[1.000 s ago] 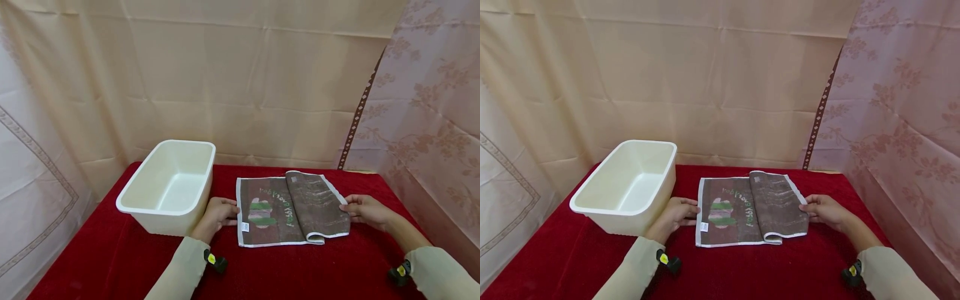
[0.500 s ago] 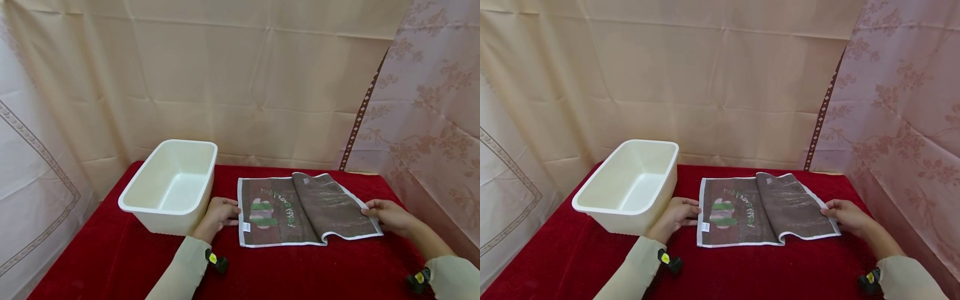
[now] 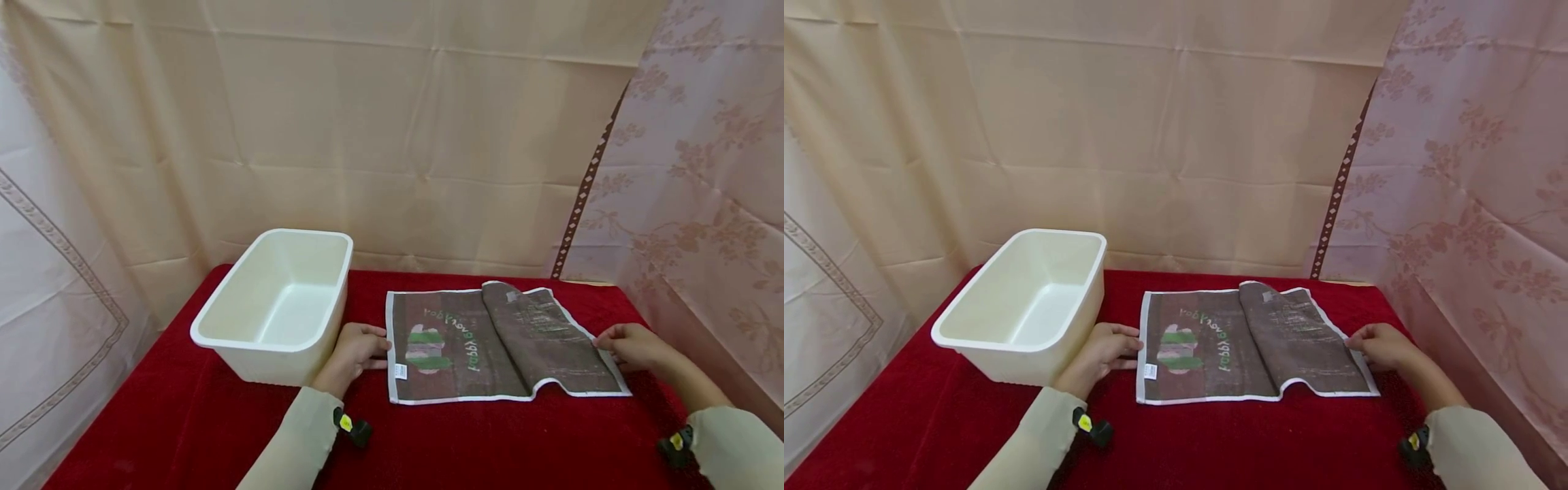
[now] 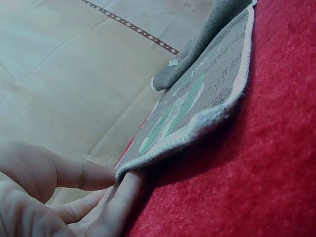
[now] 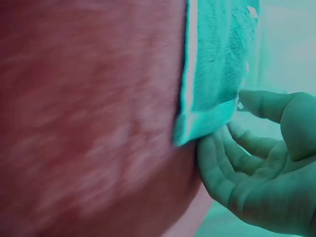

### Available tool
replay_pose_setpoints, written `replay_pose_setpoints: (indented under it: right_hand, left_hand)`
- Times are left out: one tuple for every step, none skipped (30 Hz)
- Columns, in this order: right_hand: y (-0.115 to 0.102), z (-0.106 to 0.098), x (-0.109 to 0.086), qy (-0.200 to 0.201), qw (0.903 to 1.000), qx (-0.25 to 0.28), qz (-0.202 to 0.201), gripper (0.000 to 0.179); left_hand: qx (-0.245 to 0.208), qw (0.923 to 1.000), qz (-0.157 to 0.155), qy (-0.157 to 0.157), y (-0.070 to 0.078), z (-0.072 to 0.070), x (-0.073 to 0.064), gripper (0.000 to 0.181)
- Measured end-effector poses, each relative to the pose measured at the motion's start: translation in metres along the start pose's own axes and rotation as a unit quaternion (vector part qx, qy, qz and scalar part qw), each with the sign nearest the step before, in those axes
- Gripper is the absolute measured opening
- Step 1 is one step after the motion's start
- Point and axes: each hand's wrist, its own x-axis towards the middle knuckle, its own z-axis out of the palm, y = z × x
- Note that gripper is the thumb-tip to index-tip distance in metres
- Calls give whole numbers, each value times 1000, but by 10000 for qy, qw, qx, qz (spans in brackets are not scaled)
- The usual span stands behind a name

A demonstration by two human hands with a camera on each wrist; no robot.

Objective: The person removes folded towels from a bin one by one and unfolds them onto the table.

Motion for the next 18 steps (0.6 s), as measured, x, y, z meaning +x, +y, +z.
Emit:
replay_pose_setpoints:
  right_hand:
    - [-4, -1, 5, 111, 9998, -154, -66, 30]
    - [-7, -2, 10, 200, 9994, -255, -137, 31]
    - [-10, -2, 15, 284, 9990, -304, -186, 32]
    - [-12, -2, 20, 347, 9986, -315, -225, 33]
    - [-14, -3, 25, 413, 9983, -330, -262, 34]
    - [-16, -3, 29, 464, 9982, -298, -247, 36]
    - [-17, -3, 34, 497, 9981, -265, -252, 38]
    - [-18, -4, 38, 525, 9980, -238, -275, 40]
    - [-19, -4, 42, 538, 9979, -198, -299, 42]
    - [-20, -4, 46, 531, 9980, -130, -304, 43]
    - [-20, -5, 49, 519, 9982, -62, -310, 44]
    - [-21, -5, 52, 504, 9983, 11, -289, 45]
    - [-21, -5, 55, 492, 9984, 65, -284, 45]
    - [-21, -4, 57, 484, 9984, 101, -265, 45]
    - [-21, -4, 60, 463, 9985, 127, -250, 44]
    - [-22, -4, 62, 459, 9985, 178, -225, 43]
    - [-22, -3, 65, 449, 9985, 216, -210, 41]
    - [-23, -3, 66, 442, 9985, 280, -181, 38]
  left_hand:
    - [-9, 10000, -21, 14, 0, -1, 0, 28]
    - [-22, 10000, -41, 24, -1, -1, 0, 28]
    - [-29, 10000, -49, 24, -1, -2, 0, 28]
    - [-30, 10000, -57, 24, -1, -2, 0, 27]
    - [-29, 10000, -49, 17, -1, -2, 0, 28]
    - [-29, 10000, -51, 8, -1, -2, 1, 28]
    - [-38, 10000, -64, 5, -1, -2, 1, 27]
    - [-38, 10000, -54, -3, -1, -2, 1, 28]
    - [-45, 10000, -43, -16, -1, -2, 1, 28]
    - [-53, 10000, -36, -19, -1, -2, 1, 28]
    - [-57, 10000, -21, -27, -1, -1, 1, 28]
    - [-72, 10000, -23, -27, -1, -1, 1, 28]
    - [-80, 10000, -10, -35, -1, -1, 1, 28]
    - [-85, 10000, -6, -42, -1, 0, 1, 28]
    - [-90, 9999, -6, -52, -1, 0, 1, 28]
    - [-86, 9999, 4, -61, -1, 0, 1, 28]
    - [-80, 9999, 18, -71, -1, 0, 1, 28]
    - [-87, 9999, 14, -75, 0, 0, 1, 28]
